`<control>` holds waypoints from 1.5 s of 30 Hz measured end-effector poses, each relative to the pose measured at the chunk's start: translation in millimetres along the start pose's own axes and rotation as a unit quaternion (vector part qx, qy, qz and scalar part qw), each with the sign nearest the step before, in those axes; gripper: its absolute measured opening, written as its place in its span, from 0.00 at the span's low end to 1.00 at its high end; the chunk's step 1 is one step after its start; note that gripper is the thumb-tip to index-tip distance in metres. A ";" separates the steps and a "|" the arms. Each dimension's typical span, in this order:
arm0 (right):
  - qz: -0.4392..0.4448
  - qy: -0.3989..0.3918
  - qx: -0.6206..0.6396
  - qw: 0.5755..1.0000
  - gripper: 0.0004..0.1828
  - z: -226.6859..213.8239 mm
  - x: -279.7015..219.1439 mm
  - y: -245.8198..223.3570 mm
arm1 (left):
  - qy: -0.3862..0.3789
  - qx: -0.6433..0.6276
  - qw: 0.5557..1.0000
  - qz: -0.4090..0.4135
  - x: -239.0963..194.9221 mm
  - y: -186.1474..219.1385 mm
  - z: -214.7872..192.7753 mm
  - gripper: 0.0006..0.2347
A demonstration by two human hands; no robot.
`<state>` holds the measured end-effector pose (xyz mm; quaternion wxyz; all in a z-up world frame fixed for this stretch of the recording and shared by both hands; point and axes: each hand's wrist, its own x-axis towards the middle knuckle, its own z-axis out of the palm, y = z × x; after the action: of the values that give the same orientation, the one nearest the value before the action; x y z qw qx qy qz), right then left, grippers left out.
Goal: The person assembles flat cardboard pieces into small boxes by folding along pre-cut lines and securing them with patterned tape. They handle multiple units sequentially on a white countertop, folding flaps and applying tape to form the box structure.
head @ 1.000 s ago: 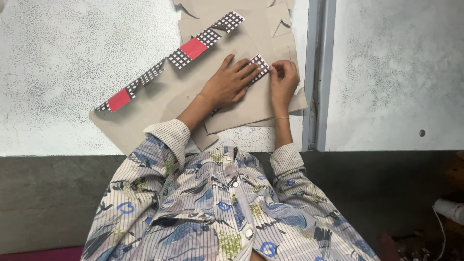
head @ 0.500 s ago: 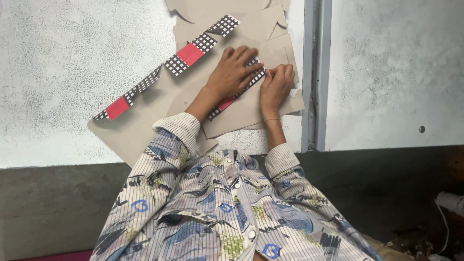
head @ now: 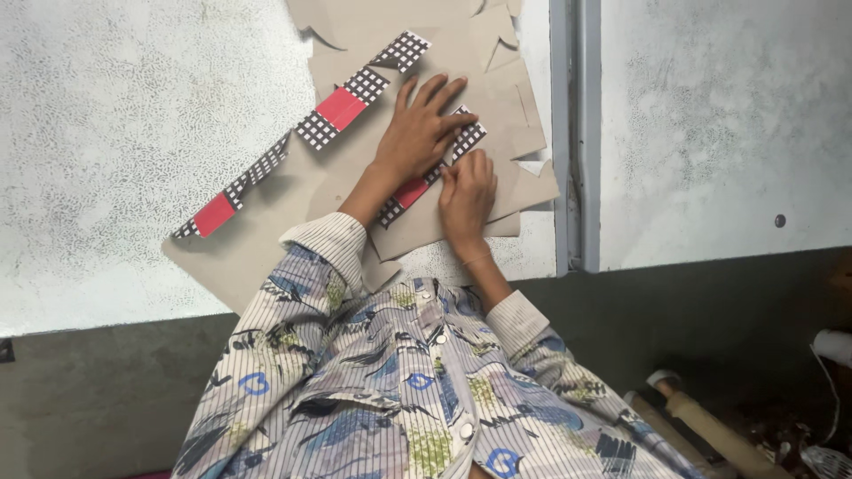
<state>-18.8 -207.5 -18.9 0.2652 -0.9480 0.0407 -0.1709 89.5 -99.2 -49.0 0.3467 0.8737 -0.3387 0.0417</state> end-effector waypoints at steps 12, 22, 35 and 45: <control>0.047 -0.008 0.092 0.995 0.19 -15.4 20.9 41.6 | -0.129 -0.018 0.990 -0.047 -75.9 39.9 -81.2 0.32; -0.022 -0.069 -0.011 0.997 0.10 -52.4 80.5 57.6 | -0.183 0.194 0.919 -0.291 -211.9 106.7 -138.5 0.21; 0.123 -0.014 0.344 0.931 0.17 -124.9 96.6 38.9 | 0.160 0.315 0.917 -0.184 -152.6 111.9 -200.0 0.08; 0.063 -0.156 0.409 0.897 0.06 -34.0 15.0 1.3 | 0.138 0.479 0.858 -0.128 -209.8 44.7 -269.7 0.04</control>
<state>-16.4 -227.8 12.2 0.6424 -0.7662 -0.0148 -0.0055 -55.5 166.2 116.1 -0.0687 0.9527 -0.1108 0.2745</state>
